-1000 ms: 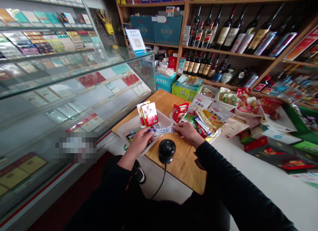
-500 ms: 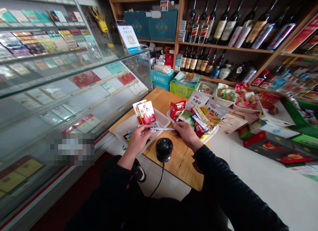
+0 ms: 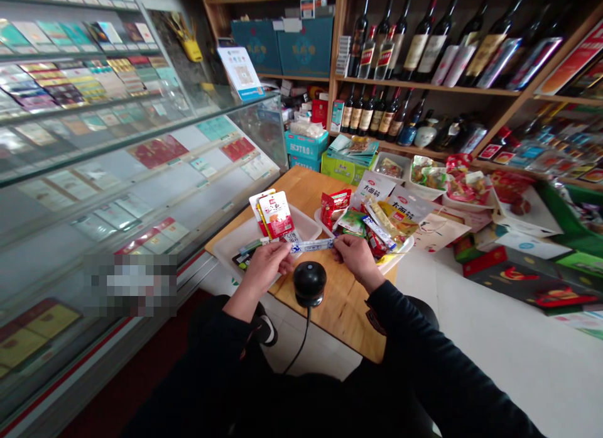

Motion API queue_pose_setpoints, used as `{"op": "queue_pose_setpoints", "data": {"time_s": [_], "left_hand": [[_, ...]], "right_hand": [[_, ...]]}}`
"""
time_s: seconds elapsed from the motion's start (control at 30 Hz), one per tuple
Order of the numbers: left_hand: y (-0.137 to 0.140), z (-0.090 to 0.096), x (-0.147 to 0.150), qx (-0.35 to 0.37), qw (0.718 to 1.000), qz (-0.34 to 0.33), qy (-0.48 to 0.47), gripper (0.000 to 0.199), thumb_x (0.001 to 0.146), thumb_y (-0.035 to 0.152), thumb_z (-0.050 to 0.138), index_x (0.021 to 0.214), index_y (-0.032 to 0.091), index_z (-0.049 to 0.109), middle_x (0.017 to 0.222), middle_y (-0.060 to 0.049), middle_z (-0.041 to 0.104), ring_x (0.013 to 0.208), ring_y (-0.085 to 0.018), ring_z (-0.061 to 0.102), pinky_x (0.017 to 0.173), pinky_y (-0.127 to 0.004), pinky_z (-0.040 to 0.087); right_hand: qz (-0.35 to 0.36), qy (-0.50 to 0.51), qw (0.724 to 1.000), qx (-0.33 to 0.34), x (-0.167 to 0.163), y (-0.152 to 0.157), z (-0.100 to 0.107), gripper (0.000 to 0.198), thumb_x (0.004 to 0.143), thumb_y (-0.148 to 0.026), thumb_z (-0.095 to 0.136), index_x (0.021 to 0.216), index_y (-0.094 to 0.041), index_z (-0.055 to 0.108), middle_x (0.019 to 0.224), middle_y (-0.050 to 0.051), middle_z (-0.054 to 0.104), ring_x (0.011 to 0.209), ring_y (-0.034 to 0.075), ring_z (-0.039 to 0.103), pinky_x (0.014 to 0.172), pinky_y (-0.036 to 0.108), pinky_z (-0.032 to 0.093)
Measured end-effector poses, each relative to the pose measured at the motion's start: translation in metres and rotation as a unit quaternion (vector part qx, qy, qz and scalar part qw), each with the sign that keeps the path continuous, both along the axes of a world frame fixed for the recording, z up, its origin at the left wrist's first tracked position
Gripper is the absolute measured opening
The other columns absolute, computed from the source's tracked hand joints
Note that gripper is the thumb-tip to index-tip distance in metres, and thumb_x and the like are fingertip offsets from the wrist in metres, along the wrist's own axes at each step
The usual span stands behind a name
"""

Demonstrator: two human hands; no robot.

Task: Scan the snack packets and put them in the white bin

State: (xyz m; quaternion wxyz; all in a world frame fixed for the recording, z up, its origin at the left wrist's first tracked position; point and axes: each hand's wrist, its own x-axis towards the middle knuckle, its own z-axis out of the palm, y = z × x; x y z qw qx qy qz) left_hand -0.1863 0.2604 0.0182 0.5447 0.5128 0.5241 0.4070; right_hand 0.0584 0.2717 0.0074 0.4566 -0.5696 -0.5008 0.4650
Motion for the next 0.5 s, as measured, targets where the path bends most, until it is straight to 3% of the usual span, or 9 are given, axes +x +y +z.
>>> {"op": "queue_pose_setpoints", "data": {"time_s": [0.13, 0.5], "left_hand": [[0.004, -0.002, 0.005, -0.018, 0.999, 0.029, -0.009, 0.04, 0.082, 0.054, 0.072, 0.084, 0.013, 0.07, 0.078, -0.008, 0.074, 0.061, -0.015, 0.068, 0.051, -0.022, 0.046], [0.009, -0.01, 0.019, -0.05, 0.995, 0.073, -0.043, 0.035, 0.075, 0.045, 0.078, 0.085, 0.012, 0.071, 0.073, -0.007, 0.073, 0.061, -0.014, 0.067, 0.053, -0.02, 0.046]], "right_hand": [[-0.01, -0.013, 1.0, 0.018, -0.002, -0.002, -0.004, 0.033, 0.087, -0.047, 0.062, 0.075, -0.017, 0.067, 0.064, 0.002, 0.066, 0.054, 0.014, 0.06, 0.051, 0.023, 0.046], [-0.084, -0.178, 0.978, 0.072, -0.011, -0.008, -0.005, 0.036, 0.085, -0.054, 0.066, 0.078, -0.019, 0.072, 0.062, 0.002, 0.068, 0.059, 0.017, 0.062, 0.057, 0.026, 0.044]]}}
